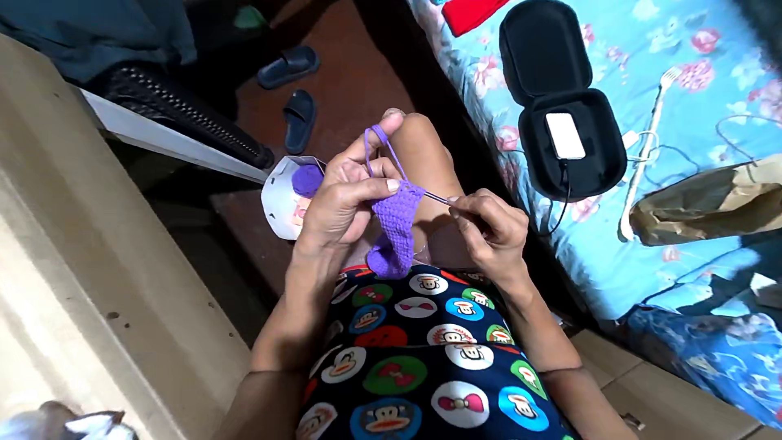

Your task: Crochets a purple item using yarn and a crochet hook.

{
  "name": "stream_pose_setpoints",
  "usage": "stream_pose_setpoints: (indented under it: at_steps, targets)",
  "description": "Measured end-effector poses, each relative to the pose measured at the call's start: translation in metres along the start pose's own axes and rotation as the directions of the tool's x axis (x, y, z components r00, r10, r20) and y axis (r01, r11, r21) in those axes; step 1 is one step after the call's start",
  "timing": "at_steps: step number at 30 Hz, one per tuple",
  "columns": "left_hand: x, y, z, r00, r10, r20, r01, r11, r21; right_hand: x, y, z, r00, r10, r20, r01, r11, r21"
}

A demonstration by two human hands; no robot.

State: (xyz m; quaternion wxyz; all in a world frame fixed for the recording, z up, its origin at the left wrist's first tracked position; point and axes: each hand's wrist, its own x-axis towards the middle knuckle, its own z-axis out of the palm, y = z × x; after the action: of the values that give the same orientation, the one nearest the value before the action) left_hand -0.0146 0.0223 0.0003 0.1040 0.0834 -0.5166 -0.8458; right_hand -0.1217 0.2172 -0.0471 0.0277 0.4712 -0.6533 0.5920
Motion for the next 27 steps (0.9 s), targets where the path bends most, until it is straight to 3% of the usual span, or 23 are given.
stream_pose_setpoints:
  at_steps: [4, 8, 13, 16, 19, 22, 24, 27]
  targets:
    - [0.013, -0.003, -0.008, 0.998, -0.051, 0.021, 0.051, 0.998, -0.037, 0.000, -0.003, -0.001, 0.984, 0.175, 0.024, -0.177, 0.968, 0.181]
    - [0.012, -0.002, -0.005, 0.999, -0.009, 0.036, 0.004, 0.990, 0.142, 0.003, -0.008, -0.002, 0.943, 0.328, 0.057, -0.332, 0.919, 0.212]
    - [-0.004, 0.000, 0.016, 0.987, 0.078, -0.142, -0.022, 0.934, 0.357, 0.001, -0.009, 0.001, 0.926, 0.369, 0.075, -0.377, 0.911, 0.166]
    - [-0.007, -0.005, 0.024, 0.973, 0.176, -0.152, -0.089, 0.886, 0.456, 0.001, -0.012, 0.003, 0.893, 0.440, 0.097, -0.449, 0.850, 0.276]
    - [-0.003, -0.019, 0.027, 0.932, 0.338, -0.134, -0.189, 0.765, 0.616, 0.004, -0.016, 0.008, 0.879, 0.465, 0.107, -0.475, 0.835, 0.278]
    - [-0.008, -0.036, 0.027, 0.872, 0.488, -0.038, -0.272, 0.549, 0.790, 0.010, -0.019, 0.012, 0.872, 0.475, 0.121, -0.490, 0.842, 0.227]
    - [-0.008, -0.045, 0.026, 0.828, 0.560, 0.021, -0.331, 0.457, 0.825, 0.015, -0.020, 0.012, 0.838, 0.518, 0.171, -0.544, 0.775, 0.321]
    - [-0.009, -0.044, 0.026, 0.826, 0.563, -0.004, -0.367, 0.544, 0.755, 0.014, -0.019, 0.009, 0.754, 0.603, 0.260, -0.630, 0.552, 0.547]
